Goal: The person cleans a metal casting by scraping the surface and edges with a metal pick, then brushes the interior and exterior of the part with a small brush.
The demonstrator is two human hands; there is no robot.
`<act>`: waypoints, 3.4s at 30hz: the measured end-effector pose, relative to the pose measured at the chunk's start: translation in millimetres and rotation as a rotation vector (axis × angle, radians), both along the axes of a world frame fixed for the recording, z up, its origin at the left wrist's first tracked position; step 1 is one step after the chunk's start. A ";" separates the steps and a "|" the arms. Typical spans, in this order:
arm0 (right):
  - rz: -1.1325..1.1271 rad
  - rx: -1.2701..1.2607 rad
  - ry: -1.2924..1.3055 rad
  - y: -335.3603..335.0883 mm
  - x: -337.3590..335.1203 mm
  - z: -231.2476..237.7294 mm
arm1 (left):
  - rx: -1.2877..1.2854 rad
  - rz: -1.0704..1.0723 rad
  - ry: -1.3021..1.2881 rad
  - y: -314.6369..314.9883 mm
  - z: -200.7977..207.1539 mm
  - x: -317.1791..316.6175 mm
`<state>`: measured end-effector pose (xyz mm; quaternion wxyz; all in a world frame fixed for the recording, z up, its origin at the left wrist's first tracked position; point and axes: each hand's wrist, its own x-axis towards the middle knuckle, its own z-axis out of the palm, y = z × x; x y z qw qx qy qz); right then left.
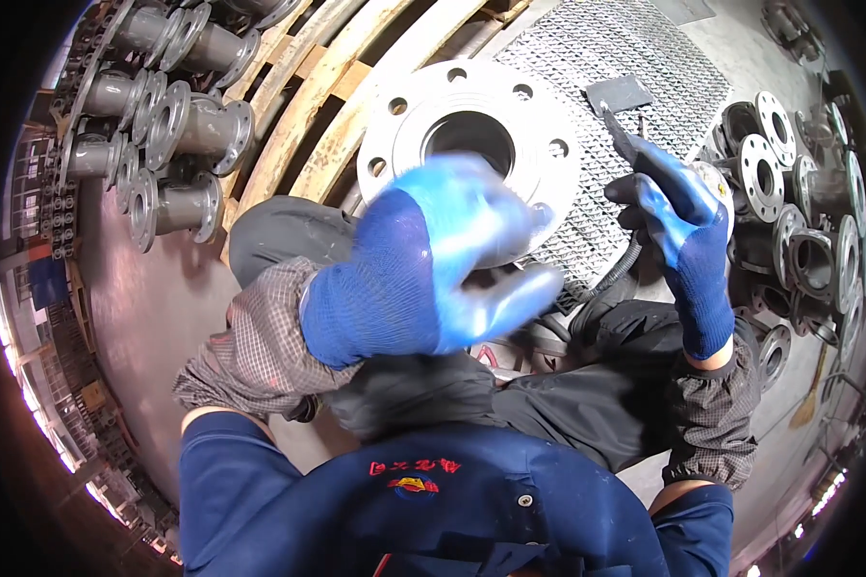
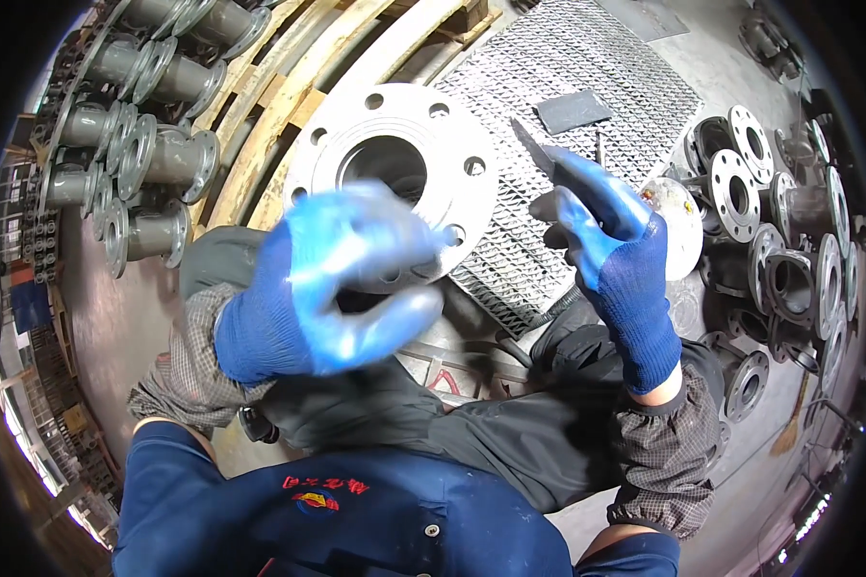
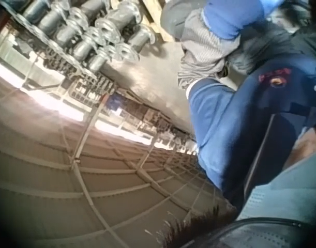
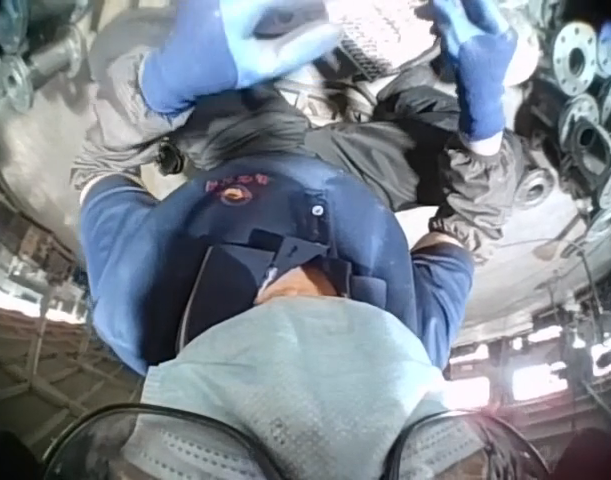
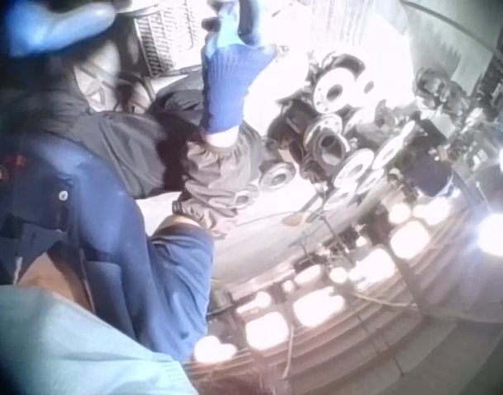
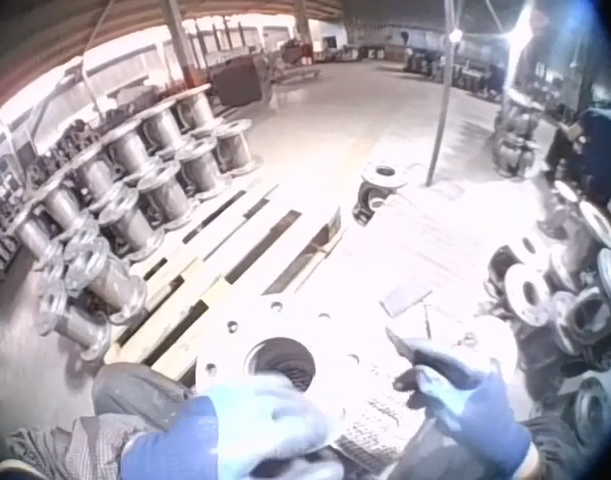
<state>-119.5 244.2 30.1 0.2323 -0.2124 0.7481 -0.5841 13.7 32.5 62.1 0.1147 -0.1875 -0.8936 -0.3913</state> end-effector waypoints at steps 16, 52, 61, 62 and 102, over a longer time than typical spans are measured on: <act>0.177 0.259 0.693 -7.8 21.7 5.1 | -0.566 0.006 0.113 -25.8 -48.5 4.2; 0.236 0.549 1.217 -12.5 29.8 15.6 | -0.527 0.046 0.060 -21.6 -49.5 6.4; 0.317 0.698 1.238 -7.9 29.4 15.8 | -0.531 0.063 0.095 -20.3 -51.8 5.7; 0.319 0.707 1.250 -8.8 29.0 16.2 | -0.531 0.064 0.094 -19.9 -51.7 5.5; 0.240 0.480 1.230 -7.6 20.2 5.1 | -0.619 0.059 0.074 -21.5 -45.9 7.4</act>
